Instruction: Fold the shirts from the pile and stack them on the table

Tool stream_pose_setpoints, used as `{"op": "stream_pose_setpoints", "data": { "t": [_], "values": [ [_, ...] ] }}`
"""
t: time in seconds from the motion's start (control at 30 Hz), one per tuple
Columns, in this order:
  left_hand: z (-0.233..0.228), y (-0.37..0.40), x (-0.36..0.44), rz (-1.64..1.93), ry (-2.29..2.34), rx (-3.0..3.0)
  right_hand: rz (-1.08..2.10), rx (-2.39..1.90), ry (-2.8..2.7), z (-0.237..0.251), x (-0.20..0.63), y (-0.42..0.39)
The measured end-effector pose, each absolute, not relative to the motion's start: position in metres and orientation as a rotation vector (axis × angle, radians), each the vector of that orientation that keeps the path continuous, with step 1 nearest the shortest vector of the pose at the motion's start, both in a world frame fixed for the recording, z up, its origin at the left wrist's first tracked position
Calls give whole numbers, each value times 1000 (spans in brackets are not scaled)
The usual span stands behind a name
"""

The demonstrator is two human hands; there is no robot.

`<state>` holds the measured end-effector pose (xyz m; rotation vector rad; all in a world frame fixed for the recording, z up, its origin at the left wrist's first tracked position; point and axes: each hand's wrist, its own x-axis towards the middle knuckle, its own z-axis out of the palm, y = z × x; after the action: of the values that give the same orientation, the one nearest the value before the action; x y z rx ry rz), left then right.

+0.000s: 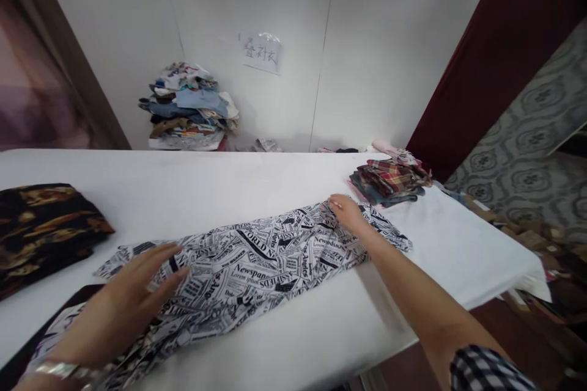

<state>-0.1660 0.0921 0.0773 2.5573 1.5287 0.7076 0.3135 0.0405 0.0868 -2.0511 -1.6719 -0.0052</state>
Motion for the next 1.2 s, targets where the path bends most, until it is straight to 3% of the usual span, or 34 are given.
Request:
{"op": "stream_pose_setpoints", "data": {
  "t": [0.23,0.5,0.67,0.8,0.97,1.2],
  "values": [
    [47,97,-130,192,1427,2602,77,-2341,-1654,70,363,58],
    [41,92,-127,281,1543,2538,51,-2536,-1671,55,363,47],
    [58,79,-114,141,1561,2528,-63,-2087,-1883,72,282,43],
    [75,85,-118,92,1585,2387,226,-1637,-2302,67,199,10],
    [99,112,-149,188,1977,2196,246,-1629,-2438,41,175,-9],
    [103,152,-174,-132,2099,2019,206,-1587,-2375,28,183,-5]
  ]
}}
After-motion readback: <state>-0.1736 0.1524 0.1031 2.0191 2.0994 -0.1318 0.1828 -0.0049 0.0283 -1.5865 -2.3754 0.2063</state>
